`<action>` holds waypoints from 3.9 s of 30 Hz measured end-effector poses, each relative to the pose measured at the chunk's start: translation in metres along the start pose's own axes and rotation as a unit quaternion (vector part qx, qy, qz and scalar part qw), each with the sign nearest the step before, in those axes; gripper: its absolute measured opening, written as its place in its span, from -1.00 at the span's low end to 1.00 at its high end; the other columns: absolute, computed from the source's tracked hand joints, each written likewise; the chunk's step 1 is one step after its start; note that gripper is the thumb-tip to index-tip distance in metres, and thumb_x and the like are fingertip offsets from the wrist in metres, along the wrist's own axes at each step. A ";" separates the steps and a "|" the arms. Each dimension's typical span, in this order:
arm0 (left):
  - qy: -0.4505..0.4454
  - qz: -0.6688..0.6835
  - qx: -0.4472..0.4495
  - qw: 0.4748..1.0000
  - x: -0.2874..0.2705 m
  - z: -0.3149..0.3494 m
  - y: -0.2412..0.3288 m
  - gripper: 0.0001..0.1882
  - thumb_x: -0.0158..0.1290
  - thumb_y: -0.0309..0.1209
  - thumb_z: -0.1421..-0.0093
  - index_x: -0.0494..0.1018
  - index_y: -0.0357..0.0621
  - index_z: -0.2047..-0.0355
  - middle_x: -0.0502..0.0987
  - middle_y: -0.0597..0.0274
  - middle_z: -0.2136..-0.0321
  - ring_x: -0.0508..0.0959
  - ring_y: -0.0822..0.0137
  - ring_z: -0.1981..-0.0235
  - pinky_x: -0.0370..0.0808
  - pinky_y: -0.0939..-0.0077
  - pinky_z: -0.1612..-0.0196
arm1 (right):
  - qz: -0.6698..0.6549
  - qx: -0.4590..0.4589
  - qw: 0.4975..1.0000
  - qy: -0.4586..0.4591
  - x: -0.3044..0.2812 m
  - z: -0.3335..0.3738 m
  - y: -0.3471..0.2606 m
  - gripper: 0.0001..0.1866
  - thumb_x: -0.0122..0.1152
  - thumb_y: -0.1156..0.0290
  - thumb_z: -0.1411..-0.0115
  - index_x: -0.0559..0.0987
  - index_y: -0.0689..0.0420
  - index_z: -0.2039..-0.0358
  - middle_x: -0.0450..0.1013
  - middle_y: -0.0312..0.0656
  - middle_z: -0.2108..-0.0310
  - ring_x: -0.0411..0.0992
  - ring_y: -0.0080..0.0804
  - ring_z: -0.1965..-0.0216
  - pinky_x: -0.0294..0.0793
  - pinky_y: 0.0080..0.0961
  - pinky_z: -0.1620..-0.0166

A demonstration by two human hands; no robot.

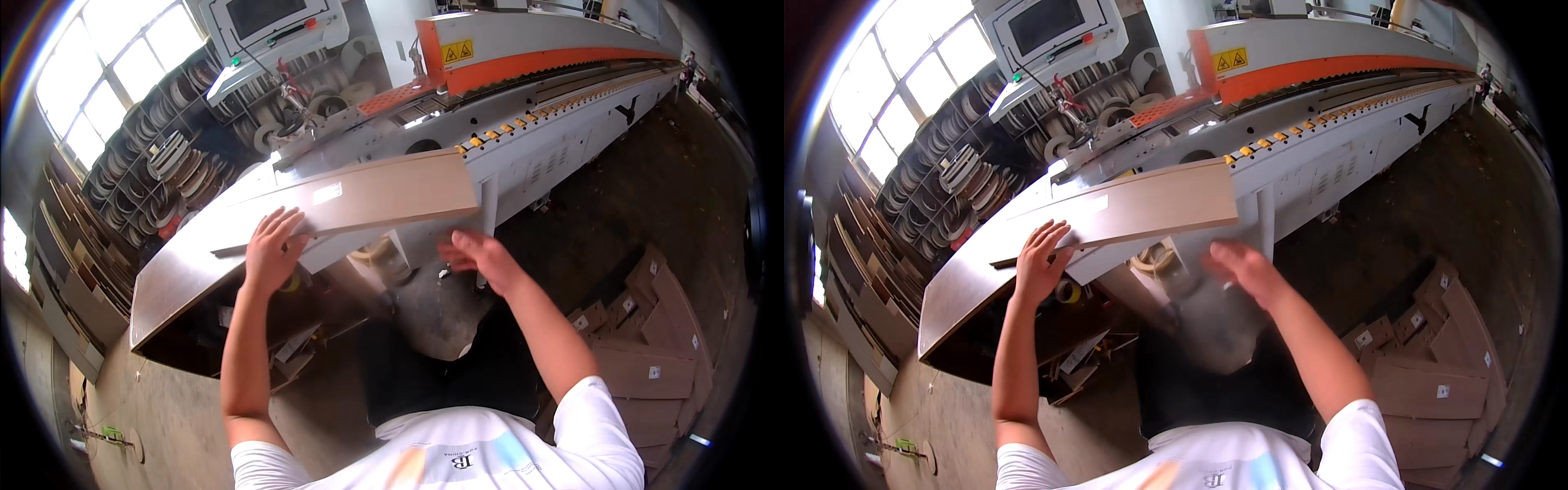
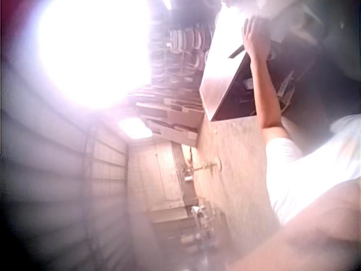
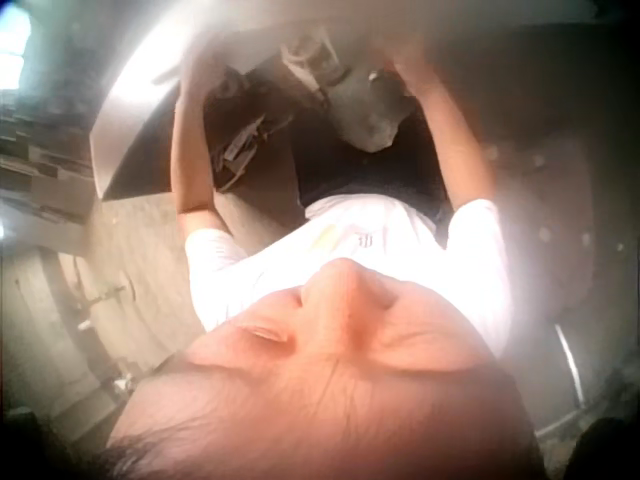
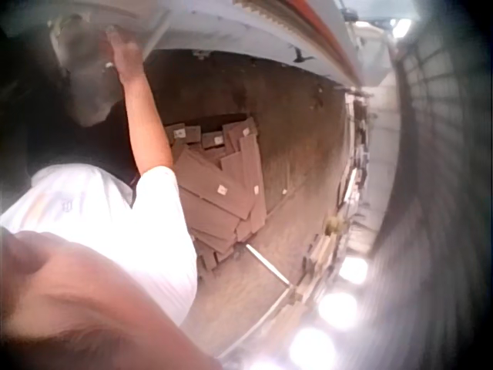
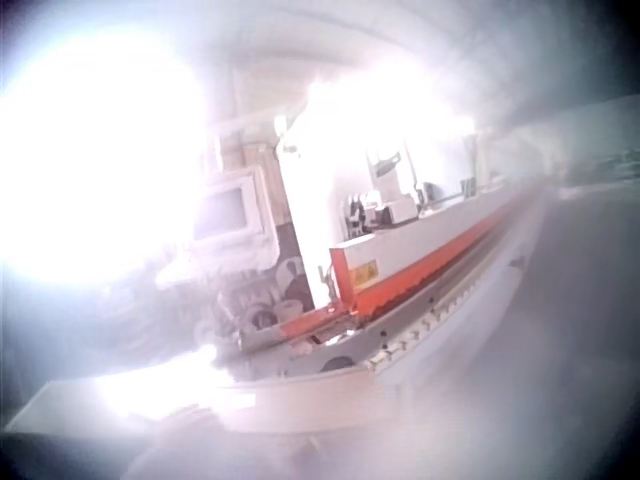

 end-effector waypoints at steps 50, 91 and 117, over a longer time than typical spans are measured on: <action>-0.210 0.396 0.257 0.856 0.135 -0.015 0.286 -0.50 0.34 -0.53 -0.09 0.61 -0.16 -0.09 0.67 0.02 -0.03 0.64 -0.01 -0.08 0.56 0.15 -0.16 | 0.738 0.236 0.630 0.044 -0.283 0.351 0.160 0.44 0.72 -0.12 0.50 0.25 -0.02 -0.48 -0.05 0.01 -0.58 -0.16 0.06 -0.60 -0.21 0.15 -0.59; -0.058 0.824 -0.384 0.413 0.151 0.136 0.215 -0.54 0.14 -0.11 -0.34 0.47 -0.17 -0.08 0.67 0.08 0.21 0.71 0.17 0.34 0.66 0.35 0.50 | -0.047 0.086 0.856 0.507 -0.205 0.422 0.243 -0.40 0.36 0.06 -0.35 0.55 0.31 -0.16 0.59 -0.15 -0.08 0.49 -0.29 -0.17 0.40 -0.40 -0.25; 0.101 0.038 0.003 0.994 -0.012 0.023 0.044 -0.64 0.26 -0.44 -0.24 0.62 -0.15 -0.07 0.67 0.09 -0.06 0.56 -0.01 -0.23 0.42 0.03 -0.33 | -0.289 -0.135 0.948 -0.008 0.004 0.058 -0.024 -0.29 0.24 0.01 -0.44 0.32 0.25 -0.36 0.41 -0.07 -0.28 0.44 -0.18 -0.27 0.44 -0.20 -0.30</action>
Point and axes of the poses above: each hand's wrist, its own z-axis away from the middle knuckle, its own x-axis out of the palm, y = z × x, the point moved 3 cm from there along -z, towards the middle knuckle
